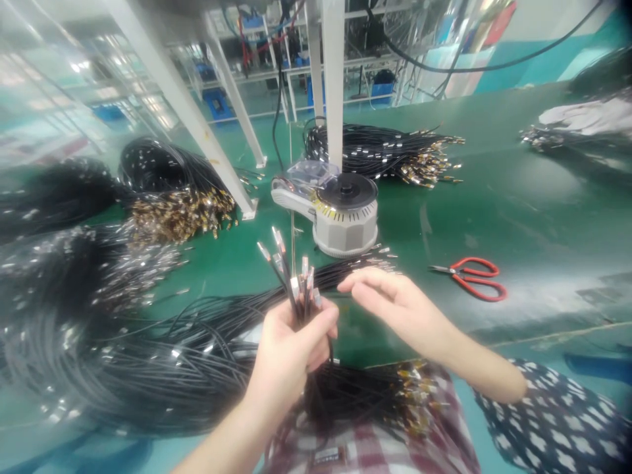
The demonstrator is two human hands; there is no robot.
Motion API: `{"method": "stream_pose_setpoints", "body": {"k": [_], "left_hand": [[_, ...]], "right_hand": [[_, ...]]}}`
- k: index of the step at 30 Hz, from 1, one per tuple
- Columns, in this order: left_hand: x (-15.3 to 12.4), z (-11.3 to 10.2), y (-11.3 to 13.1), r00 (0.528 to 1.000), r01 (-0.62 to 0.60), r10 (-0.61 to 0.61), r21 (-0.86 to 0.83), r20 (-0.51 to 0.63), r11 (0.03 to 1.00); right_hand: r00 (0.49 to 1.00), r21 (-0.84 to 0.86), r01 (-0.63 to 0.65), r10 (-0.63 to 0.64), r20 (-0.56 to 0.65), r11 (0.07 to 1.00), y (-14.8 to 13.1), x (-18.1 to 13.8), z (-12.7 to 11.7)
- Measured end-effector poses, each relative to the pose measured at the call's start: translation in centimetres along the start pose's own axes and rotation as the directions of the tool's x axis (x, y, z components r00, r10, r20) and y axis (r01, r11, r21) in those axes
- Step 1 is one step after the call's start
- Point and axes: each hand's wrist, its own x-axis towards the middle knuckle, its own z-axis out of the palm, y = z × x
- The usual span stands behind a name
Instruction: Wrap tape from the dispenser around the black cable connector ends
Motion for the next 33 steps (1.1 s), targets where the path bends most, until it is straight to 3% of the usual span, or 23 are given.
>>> {"method": "stream_pose_setpoints", "body": {"k": [7,13,33], "left_hand": [[-0.09,-0.19,-0.04,0.998,-0.050,0.050,-0.019,0.048,0.999],[-0.48,-0.04,-0.24,0.994,-0.084,0.083,0.010,0.073,0.996],[-0.73,-0.26,-0.63,0.992,-0.071,0.063,0.072,0.107,0.995]], "right_hand": [[0.990,0.124,-0.005,0.023,-0.138,0.992,0.08,-0.33,0.49],[0.997,0.193,-0.065,0.070,-0.017,0.979,-0.54,-0.32,0.20],[0.999,0.150,-0.032,0.035,-0.020,0.988,-0.73,0.04,0.43]]}}
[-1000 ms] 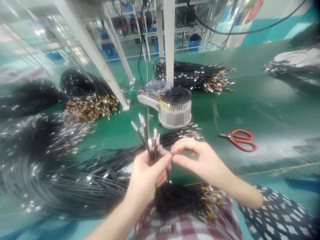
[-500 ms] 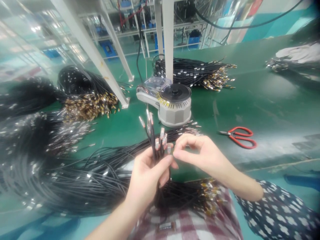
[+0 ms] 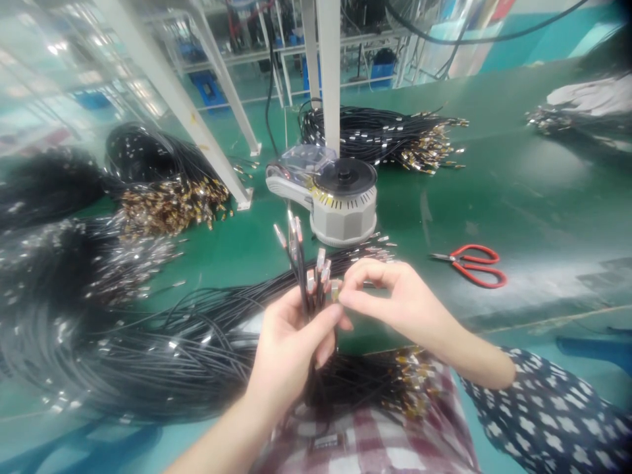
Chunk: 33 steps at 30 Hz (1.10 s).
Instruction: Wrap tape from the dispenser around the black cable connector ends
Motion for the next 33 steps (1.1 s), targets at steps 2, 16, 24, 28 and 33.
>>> {"method": "stream_pose_setpoints", "body": {"k": [2,16,24,28,33], "left_hand": [[-0.04,-0.04,-0.06,1.000,-0.005,0.005,0.003,0.002,1.000],[0.10,-0.06,0.11,1.000,-0.016,0.015,0.022,0.020,1.000],[0.09,0.00,0.21,1.000,-0.015,0.015,0.021,0.020,1.000],[0.16,-0.04,0.14,0.999,-0.018,0.018,0.013,0.029,1.000],[0.20,-0.07,0.07,0.999,-0.022,0.021,0.020,0.027,1.000]], "right_hand": [[1.000,-0.001,0.006,-0.006,-0.003,1.000,0.07,0.01,0.01],[1.000,-0.008,0.009,-0.009,-0.005,1.000,-0.15,-0.10,-0.07],[1.000,-0.020,0.017,-0.017,-0.006,1.000,0.22,0.02,-0.03],[0.999,-0.021,0.038,-0.038,-0.010,0.999,0.14,-0.04,-0.07],[0.999,-0.011,0.040,-0.040,-0.005,0.999,0.00,-0.13,-0.08]]}}
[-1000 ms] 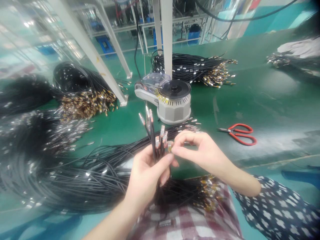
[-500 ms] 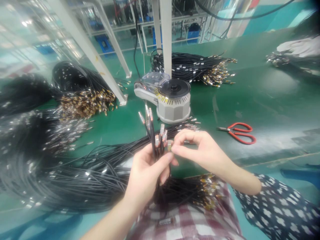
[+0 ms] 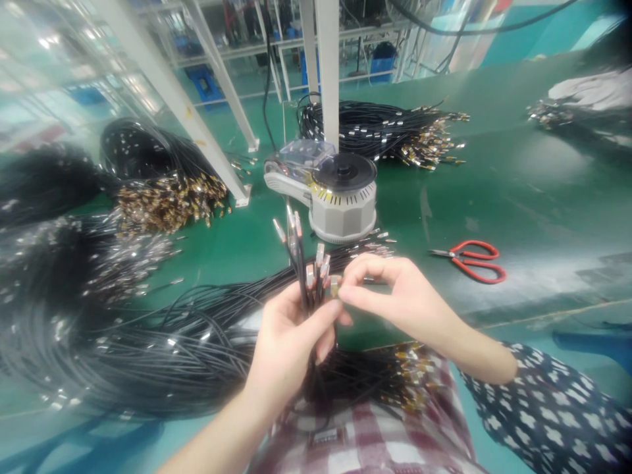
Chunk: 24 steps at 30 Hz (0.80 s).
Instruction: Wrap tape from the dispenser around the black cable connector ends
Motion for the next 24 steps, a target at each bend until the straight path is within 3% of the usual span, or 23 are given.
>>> {"method": "stream_pose_setpoints", "body": {"k": [12,24], "left_hand": [[-0.1,-0.1,-0.1,1.000,0.000,0.000,0.004,-0.003,1.000],[-0.1,0.2,-0.2,0.999,-0.014,0.014,0.012,-0.032,1.000]], "right_hand": [[1.000,-0.004,-0.004,0.004,0.006,1.000,0.3,0.1,0.1],[0.989,0.120,-0.093,0.105,-0.100,0.988,0.4,-0.3,1.8]]}}
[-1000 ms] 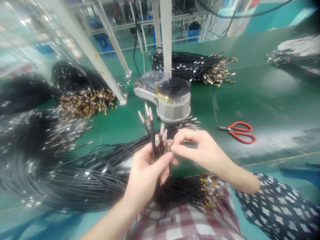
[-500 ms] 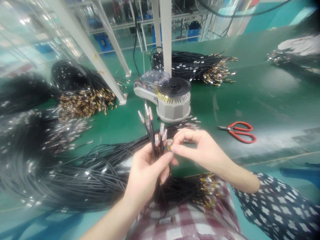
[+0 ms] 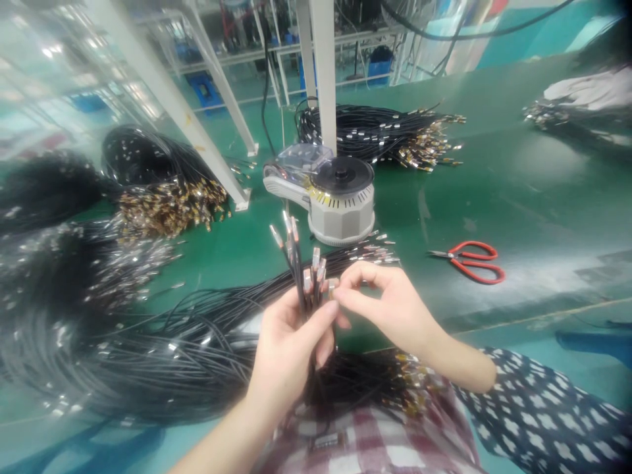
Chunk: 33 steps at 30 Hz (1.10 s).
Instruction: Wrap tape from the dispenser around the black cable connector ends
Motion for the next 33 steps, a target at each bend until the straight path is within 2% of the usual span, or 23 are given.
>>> {"method": "stream_pose_setpoints", "body": {"k": [5,10,21,25,30,33], "left_hand": [[0.3,0.3,0.1,0.998,-0.017,0.014,-0.049,-0.055,0.999],[0.4,0.3,0.5,0.999,0.009,-0.014,-0.098,-0.048,0.995],[0.4,-0.3,0.7,0.989,0.113,-0.126,-0.159,-0.076,0.981],[0.3,-0.4,0.8,0.994,0.106,-0.111,-0.148,-0.026,0.983],[0.2,-0.4,1.0,0.993,0.091,-0.084,-0.078,0.083,0.993],[0.2,-0.3,0.9,0.991,0.093,-0.085,-0.082,0.101,0.992]], "right_hand": [[0.998,0.059,0.038,-0.041,0.041,0.997,0.3,0.1,0.0],[0.993,-0.021,0.077,-0.074,0.096,0.997,-0.2,0.3,-0.8],[0.990,-0.083,0.130,-0.126,0.061,0.988,-0.3,0.5,-0.5],[0.990,-0.071,0.124,-0.119,0.070,0.990,-0.8,0.5,-0.6],[0.984,0.011,0.060,-0.061,0.170,0.998,-1.3,0.6,-1.0],[0.986,0.007,0.128,-0.128,0.109,0.992,-1.0,0.5,-0.7]]}}
